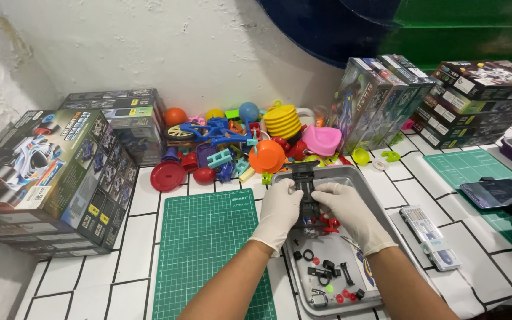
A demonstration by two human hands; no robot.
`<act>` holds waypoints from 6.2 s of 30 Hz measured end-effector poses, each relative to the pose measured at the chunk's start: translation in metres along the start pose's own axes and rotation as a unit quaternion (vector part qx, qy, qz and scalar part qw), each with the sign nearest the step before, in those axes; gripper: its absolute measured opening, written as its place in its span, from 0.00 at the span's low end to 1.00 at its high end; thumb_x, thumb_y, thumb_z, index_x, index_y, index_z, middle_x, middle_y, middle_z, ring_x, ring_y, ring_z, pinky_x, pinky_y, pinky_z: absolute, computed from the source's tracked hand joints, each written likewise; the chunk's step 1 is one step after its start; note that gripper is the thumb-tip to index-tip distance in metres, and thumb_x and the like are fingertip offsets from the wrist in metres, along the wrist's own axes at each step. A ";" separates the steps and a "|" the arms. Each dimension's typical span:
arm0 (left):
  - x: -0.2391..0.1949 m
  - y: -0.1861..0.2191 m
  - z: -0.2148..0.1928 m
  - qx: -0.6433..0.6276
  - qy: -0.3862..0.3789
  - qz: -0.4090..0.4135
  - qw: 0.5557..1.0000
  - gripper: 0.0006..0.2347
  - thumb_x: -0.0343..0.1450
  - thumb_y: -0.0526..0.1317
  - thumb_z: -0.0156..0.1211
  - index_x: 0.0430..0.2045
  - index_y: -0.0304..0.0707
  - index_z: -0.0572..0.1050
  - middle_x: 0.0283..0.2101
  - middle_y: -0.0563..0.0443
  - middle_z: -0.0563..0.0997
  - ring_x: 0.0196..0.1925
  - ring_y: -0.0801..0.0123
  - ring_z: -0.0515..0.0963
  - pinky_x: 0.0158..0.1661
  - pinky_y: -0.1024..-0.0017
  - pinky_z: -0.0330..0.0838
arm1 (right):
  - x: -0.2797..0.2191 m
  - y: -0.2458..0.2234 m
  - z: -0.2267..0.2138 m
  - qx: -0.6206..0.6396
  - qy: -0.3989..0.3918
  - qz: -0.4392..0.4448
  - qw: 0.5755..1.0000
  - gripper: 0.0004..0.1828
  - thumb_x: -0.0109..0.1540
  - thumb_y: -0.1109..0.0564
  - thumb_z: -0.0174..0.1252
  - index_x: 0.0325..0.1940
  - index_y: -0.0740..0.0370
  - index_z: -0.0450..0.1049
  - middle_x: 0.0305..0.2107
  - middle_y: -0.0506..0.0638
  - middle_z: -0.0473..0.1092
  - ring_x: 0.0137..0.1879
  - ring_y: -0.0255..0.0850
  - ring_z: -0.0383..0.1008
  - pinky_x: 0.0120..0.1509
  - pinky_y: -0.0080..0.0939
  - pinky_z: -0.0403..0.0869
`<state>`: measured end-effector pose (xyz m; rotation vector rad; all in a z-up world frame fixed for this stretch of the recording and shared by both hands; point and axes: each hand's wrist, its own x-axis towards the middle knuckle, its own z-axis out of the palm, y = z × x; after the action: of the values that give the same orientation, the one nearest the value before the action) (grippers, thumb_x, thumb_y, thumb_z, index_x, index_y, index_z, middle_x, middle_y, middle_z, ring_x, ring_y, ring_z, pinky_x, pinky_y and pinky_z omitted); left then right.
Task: A person wearing white gloves assembles a toy car chassis by installing small gears and axles on a green cutting mat.
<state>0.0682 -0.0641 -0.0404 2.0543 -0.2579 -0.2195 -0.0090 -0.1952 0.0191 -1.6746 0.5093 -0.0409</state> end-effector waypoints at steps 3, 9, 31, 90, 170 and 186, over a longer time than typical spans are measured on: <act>-0.013 0.007 -0.014 -0.042 -0.004 -0.023 0.999 0.20 0.71 0.45 0.61 0.57 0.40 0.75 0.49 0.51 0.82 0.53 0.62 0.80 0.55 0.68 0.71 | -0.017 -0.010 0.003 -0.052 0.017 -0.019 0.998 0.06 0.63 0.60 0.60 0.37 0.64 0.81 0.21 0.50 0.67 0.27 0.37 0.61 0.30 0.34 0.62; -0.067 0.032 -0.068 -0.066 0.003 -0.008 0.998 0.21 0.70 0.45 0.61 0.57 0.40 0.76 0.49 0.49 0.81 0.51 0.64 0.80 0.54 0.70 0.72 | -0.065 -0.039 0.032 -0.044 0.029 -0.027 0.998 0.07 0.62 0.63 0.58 0.39 0.66 0.81 0.18 0.53 0.66 0.24 0.38 0.61 0.26 0.38 0.64; -0.148 -0.107 -0.183 0.131 0.041 -0.179 0.974 0.03 0.71 0.44 0.60 0.32 0.51 0.74 0.29 0.58 0.82 0.32 0.66 0.79 0.34 0.65 0.69 | -0.092 0.018 0.207 -0.323 -0.107 0.008 0.941 0.09 0.62 0.50 0.64 0.45 0.50 0.80 0.35 0.42 0.78 0.41 0.35 0.75 0.48 0.35 0.72; -0.087 0.003 0.058 0.334 -0.113 0.320 0.879 0.07 0.71 0.39 0.57 0.34 0.40 0.82 0.37 0.45 0.82 0.40 0.49 0.79 0.39 0.54 0.73 | -0.022 0.039 -0.048 -0.686 -0.010 0.045 0.726 0.09 0.58 0.49 0.55 0.32 0.49 0.79 0.38 0.45 0.79 0.44 0.45 0.80 0.48 0.46 0.76; -0.158 -0.044 -0.133 0.040 0.134 -0.013 0.990 0.17 0.71 0.52 0.58 0.48 0.42 0.76 0.48 0.52 0.79 0.50 0.65 0.76 0.53 0.67 0.71 | -0.125 0.038 0.148 0.111 0.060 -0.035 0.991 0.06 0.61 0.62 0.62 0.31 0.66 0.82 0.30 0.53 0.80 0.41 0.39 0.77 0.54 0.37 0.75; -0.133 -0.007 -0.078 0.050 -0.009 0.164 0.985 0.09 0.74 0.41 0.52 0.22 0.44 0.74 0.33 0.53 0.78 0.41 0.60 0.75 0.41 0.63 0.66 | -0.112 -0.013 0.023 -0.215 0.070 0.014 0.974 0.12 0.64 0.54 0.61 0.51 0.53 0.85 0.37 0.47 0.85 0.23 0.33 0.60 0.31 0.30 0.63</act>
<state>-0.0381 0.0415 -0.0032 2.0734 -0.6222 -0.0234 -0.0987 -0.1330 0.0568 -2.0978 0.6833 -0.0279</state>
